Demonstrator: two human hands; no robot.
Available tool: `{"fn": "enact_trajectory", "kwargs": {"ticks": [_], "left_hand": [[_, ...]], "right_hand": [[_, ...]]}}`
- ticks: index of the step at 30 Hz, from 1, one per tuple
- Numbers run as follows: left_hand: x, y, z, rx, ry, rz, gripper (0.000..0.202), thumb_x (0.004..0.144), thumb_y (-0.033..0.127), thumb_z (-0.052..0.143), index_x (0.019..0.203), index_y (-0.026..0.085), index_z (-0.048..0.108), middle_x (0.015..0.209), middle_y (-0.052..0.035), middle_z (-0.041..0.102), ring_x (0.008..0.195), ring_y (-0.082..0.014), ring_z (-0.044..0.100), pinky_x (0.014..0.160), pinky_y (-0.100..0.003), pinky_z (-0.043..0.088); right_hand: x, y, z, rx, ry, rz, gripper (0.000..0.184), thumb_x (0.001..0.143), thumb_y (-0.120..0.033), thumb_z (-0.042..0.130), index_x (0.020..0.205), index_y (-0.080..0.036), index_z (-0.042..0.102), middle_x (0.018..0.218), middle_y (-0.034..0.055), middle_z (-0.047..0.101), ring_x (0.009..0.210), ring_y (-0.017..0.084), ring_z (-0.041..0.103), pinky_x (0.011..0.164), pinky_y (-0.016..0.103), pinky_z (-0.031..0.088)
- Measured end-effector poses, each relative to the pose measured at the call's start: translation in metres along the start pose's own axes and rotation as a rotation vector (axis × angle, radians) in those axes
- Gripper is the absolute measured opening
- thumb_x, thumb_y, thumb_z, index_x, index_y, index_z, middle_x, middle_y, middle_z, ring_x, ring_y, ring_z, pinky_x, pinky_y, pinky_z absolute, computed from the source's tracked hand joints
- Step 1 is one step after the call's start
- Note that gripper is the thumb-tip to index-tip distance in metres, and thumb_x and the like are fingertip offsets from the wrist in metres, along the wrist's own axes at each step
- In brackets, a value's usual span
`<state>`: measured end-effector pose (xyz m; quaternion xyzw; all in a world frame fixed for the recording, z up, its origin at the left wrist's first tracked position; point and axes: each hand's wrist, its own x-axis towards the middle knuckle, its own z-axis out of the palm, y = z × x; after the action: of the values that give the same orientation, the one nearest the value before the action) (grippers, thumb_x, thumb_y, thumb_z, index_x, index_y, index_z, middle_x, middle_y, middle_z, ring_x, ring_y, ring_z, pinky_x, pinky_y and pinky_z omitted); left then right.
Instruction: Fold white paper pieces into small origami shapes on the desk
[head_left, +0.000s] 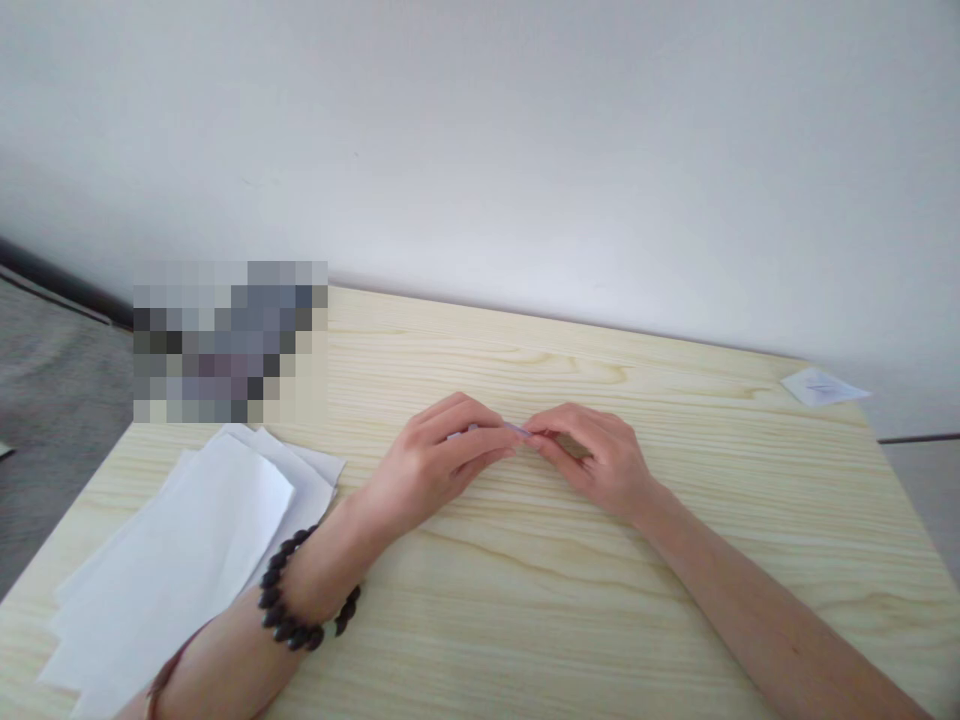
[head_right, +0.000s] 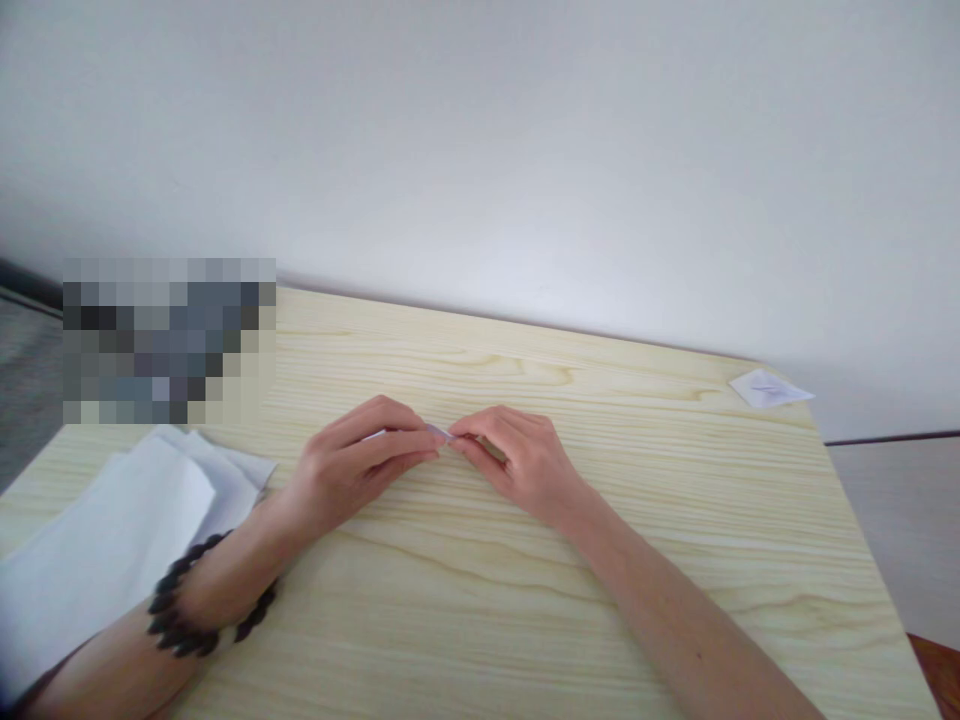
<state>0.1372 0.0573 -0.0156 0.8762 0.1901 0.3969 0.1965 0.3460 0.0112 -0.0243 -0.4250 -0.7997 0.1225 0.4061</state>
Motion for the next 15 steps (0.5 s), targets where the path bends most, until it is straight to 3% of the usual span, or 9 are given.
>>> {"fn": "enact_trajectory", "kwargs": {"ticks": [6,10,15], "left_hand": [[-0.0045,0.0004,0.0007,0.078,-0.052,-0.043,0.028,0.086,0.007,0.060,0.111,0.019,0.061,0.102,-0.0040,0.066,0.093,-0.0122,0.063,0.081,-0.023,0.053],[-0.0042,0.0015,0.0000,0.135,0.002,-0.069,0.037,0.085,0.002,0.059,0.118,0.020,0.058,0.113,-0.0065,0.062,0.102,-0.0119,0.062,0.090,-0.024,0.052],[-0.0024,0.0021,-0.0013,0.118,0.017,-0.071,0.040,0.084,0.001,0.058,0.120,0.020,0.055,0.117,-0.0083,0.061,0.108,-0.0137,0.061,0.092,-0.026,0.052]], "right_hand": [[-0.0002,-0.0007,-0.0001,-0.017,0.059,0.032,0.008,0.089,-0.015,0.059,0.094,-0.020,0.062,0.083,0.0016,0.073,0.073,0.012,0.068,0.068,0.023,0.054],[0.0002,-0.0013,0.0003,0.004,0.128,0.091,0.010,0.086,-0.014,0.061,0.093,-0.021,0.062,0.081,0.0001,0.072,0.066,0.010,0.065,0.063,0.021,0.053],[-0.0001,-0.0011,-0.0002,0.104,0.083,0.096,0.016,0.085,-0.014,0.062,0.100,-0.021,0.061,0.094,0.0034,0.072,0.077,0.012,0.067,0.065,0.022,0.055]]}}
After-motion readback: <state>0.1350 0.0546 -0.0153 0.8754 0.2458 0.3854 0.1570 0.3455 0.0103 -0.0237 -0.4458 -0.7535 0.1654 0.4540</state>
